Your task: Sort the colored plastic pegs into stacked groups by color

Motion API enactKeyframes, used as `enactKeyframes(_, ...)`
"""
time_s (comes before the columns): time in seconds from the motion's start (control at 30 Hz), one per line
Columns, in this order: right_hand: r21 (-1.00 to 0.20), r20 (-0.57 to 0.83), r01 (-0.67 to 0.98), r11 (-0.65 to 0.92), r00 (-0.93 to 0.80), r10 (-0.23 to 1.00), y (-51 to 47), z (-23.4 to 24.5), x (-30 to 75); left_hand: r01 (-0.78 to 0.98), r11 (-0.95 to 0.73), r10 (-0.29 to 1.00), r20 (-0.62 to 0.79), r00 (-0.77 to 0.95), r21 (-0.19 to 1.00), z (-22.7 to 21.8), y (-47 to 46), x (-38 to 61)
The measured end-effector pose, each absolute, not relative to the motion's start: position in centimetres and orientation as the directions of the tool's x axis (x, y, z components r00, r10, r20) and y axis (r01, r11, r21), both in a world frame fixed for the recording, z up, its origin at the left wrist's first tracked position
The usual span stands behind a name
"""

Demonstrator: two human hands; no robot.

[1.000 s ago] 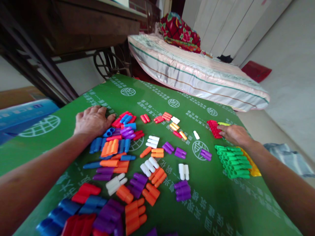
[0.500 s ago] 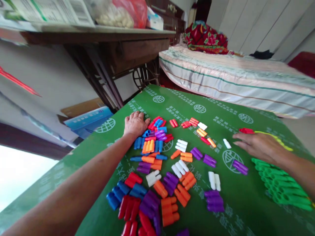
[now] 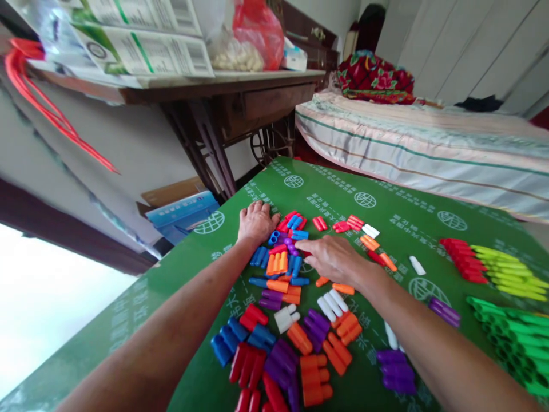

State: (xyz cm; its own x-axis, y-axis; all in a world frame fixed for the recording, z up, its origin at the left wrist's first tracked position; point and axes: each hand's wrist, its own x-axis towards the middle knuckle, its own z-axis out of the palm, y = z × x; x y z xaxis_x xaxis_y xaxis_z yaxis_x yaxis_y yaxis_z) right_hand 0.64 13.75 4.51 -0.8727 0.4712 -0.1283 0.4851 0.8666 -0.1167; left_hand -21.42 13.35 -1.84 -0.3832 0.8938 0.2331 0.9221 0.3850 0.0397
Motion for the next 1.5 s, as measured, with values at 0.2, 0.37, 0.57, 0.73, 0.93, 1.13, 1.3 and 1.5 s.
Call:
enactKeyframes(0.2, -0.1, -0.153, 0.574, 0.812, -0.816, 0.558, 14.7, 3.6, 2.3, 0.923, 0.381, 0.893, 0.236, -0.384, 0.062, -1.9, 13.2, -21.3)
enactKeyframes(0.37, -0.062, -0.116, 0.583, 0.81, -0.811, 0.574, 15.0, 2.9, 1.5, 0.92, 0.386, 0.889, 0.238, -0.391, 0.068, -2.0, 13.2, -21.3)
enactKeyframes(0.57, 0.03, -0.194, 0.593, 0.804, -0.786, 0.587, 14.5, 3.8, 1.3, 0.921, 0.382, 0.89, 0.239, -0.389, 0.076, -2.3, 13.3, -21.4)
enactKeyframes(0.73, 0.058, -0.184, 0.627, 0.777, -0.758, 0.625, 14.6, 4.8, 2.0, 0.92, 0.382, 0.885, 0.252, -0.391, 0.086, -2.5, 13.3, -21.4)
enactKeyframes(0.93, 0.001, -0.095, 0.51, 0.86, -0.856, 0.508, 13.5, 4.6, -0.1, 0.92, 0.382, 0.884, 0.257, -0.391, 0.085, -2.5, 13.2, -21.4)
enactKeyframes(1.13, 0.004, -0.197, 0.598, 0.801, -0.785, 0.587, 13.9, 4.0, 2.3, 0.919, 0.383, 0.885, 0.248, -0.394, 0.093, -2.5, 13.2, -21.3)
enactKeyframes(1.3, -0.087, -0.139, 0.612, 0.786, -0.789, 0.598, 13.2, 3.8, 2.9, 0.918, 0.385, 0.887, 0.235, -0.398, 0.098, -2.4, 13.1, -21.1)
enactKeyframes(1.5, -0.29, -0.147, 0.475, 0.83, -0.88, 0.452, 10.8, 3.6, 1.6, 0.919, 0.382, 0.89, 0.228, -0.394, 0.1, -2.4, 13.1, -21.1)
